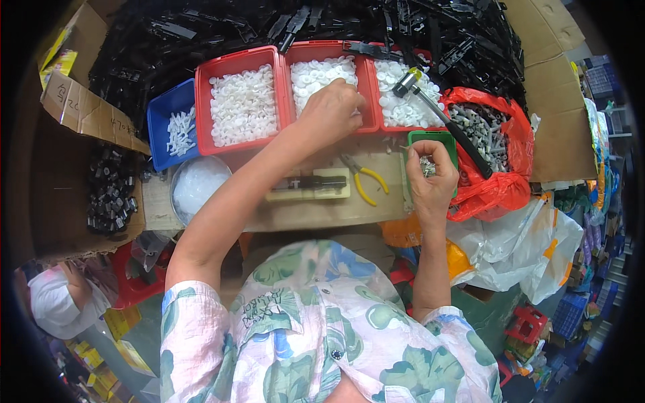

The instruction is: The person assembles small padlocks by inserting metal pins into lock bodies and securing them with a yellow handheld press. They retrieve lock bodies from a blue bin and pins from a green container, then place the finished units into a red bin. The process is repetitive and performed at a workbench with various components organized in trays.

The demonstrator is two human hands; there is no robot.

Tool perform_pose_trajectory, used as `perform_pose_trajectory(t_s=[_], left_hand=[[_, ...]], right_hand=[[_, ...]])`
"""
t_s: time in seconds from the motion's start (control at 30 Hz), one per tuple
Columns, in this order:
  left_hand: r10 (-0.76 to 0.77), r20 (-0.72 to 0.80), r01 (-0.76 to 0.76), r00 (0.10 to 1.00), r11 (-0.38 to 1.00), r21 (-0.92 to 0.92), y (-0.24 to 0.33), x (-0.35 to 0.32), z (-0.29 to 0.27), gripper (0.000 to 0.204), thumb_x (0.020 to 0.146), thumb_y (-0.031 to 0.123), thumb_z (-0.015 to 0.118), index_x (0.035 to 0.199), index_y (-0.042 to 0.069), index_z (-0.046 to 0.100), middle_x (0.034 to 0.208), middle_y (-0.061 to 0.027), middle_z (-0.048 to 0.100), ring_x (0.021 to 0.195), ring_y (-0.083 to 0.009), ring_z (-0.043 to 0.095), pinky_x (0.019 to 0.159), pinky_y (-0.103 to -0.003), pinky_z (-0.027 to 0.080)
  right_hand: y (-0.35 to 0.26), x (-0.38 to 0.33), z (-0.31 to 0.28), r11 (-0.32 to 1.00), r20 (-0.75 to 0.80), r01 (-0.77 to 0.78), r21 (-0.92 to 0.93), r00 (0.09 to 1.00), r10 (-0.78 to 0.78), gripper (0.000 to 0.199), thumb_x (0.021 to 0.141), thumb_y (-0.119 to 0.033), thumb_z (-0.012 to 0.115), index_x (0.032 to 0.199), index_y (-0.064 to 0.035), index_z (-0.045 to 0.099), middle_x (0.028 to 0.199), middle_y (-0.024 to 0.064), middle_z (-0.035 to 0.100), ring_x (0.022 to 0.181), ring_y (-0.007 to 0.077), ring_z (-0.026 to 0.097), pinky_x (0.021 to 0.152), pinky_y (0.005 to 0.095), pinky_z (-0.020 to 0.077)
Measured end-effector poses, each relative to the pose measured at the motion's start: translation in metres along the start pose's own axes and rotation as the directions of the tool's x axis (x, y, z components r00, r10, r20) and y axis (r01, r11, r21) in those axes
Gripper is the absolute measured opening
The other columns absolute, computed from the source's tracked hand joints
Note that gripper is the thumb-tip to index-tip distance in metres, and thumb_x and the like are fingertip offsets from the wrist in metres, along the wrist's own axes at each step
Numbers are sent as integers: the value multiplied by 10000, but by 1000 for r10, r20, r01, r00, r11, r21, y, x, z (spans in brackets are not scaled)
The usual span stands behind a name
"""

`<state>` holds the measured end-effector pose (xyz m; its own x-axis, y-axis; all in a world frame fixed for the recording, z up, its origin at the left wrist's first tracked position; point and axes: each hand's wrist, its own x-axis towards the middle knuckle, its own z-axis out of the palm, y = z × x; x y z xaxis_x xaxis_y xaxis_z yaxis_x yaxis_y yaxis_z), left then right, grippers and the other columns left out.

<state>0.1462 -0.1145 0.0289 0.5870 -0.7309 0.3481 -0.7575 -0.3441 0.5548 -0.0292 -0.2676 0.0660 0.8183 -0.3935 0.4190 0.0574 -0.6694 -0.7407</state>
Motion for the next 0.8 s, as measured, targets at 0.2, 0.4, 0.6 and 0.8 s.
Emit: perform_pose_trajectory(t_s=[0.2,0.4,0.6,0.8], left_hand=[[-7,110,9,994,1000,-14,-8,5,-2,171,734,90,764,883,6,763,836,-167,685,910,-343,631,843,-437,518],[10,127,-20,992,997,75,0,7,-2,151,749,51,748,890,-2,759,827,-162,675,912,-343,624,842,-435,519],[77,-65,-77,995,997,4,23,0,-18,144,772,36,736,910,-4,750,836,-138,686,853,-313,656,774,-389,535],[-461,145,407,876,543,-735,57,-56,-41,148,888,61,737,1001,-34,734,897,-65,746,791,-123,692,702,-263,546]], right_hand=[[5,-8,-5,999,1,-43,-15,999,43,71,840,13,655,900,25,618,817,107,644,742,199,631,724,323,503],[7,-9,-6,999,9,-42,11,999,42,64,842,23,650,896,23,616,815,107,642,739,206,631,720,323,503],[4,-8,1,994,-2,-22,108,1000,22,85,824,37,666,891,13,620,818,100,646,736,195,636,714,318,503],[-25,-4,34,962,3,147,231,988,-151,137,789,43,698,872,-25,614,847,98,671,749,243,664,703,338,519]])
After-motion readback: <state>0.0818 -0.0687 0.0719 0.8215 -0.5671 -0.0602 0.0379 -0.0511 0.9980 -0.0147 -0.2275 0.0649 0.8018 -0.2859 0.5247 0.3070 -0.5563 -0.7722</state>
